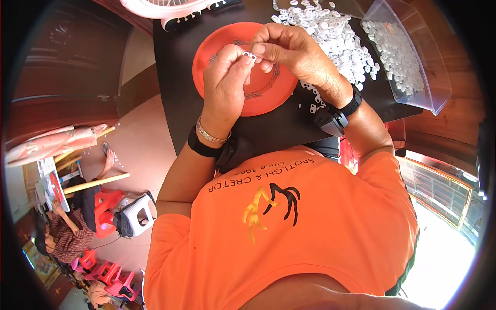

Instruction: Assembling small plastic components onto metal hooks.

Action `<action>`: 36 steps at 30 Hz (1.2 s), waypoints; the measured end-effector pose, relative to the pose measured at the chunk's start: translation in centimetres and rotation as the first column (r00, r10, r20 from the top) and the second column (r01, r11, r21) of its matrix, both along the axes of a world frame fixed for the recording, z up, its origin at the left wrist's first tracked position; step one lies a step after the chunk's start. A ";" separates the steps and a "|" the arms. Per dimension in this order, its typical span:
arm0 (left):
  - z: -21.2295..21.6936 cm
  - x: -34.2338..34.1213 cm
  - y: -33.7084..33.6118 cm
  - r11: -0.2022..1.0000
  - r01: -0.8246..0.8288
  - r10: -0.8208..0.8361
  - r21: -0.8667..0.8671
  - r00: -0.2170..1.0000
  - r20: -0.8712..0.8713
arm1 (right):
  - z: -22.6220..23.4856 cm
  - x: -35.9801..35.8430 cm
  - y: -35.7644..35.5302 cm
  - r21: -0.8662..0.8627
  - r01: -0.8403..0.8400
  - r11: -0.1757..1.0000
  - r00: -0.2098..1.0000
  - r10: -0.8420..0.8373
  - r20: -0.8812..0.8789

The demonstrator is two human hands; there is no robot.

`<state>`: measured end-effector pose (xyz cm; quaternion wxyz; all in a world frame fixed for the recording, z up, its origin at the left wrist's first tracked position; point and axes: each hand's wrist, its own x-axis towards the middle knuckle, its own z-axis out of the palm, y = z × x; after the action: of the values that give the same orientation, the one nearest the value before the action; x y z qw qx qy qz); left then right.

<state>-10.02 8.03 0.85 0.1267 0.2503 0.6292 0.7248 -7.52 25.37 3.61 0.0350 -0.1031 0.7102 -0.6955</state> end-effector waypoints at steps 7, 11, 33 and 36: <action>-0.4 0.0 -0.1 1.000 0.004 -0.005 -0.027 1.000 -0.022 | -0.1 0.0 0.4 0.031 0.012 0.999 0.997 -0.009 -0.072; -0.6 0.2 0.0 0.998 0.011 -0.012 -0.059 1.000 -0.012 | 0.0 0.4 0.2 0.121 0.008 0.993 0.999 -0.003 -0.045; 0.0 0.7 0.2 0.990 -0.052 0.045 -0.129 0.997 -0.060 | -1.3 0.7 -0.4 0.102 0.079 0.992 0.992 -0.068 -0.109; -0.5 0.5 0.3 0.995 -0.033 0.030 -0.096 0.999 -0.031 | -1.2 0.8 -0.1 0.181 0.117 0.977 0.983 -0.088 -0.158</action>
<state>-9.55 8.35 0.39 0.1179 0.2449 0.6692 0.6916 -6.75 25.27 2.38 -0.0445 -0.1141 0.7782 -0.6160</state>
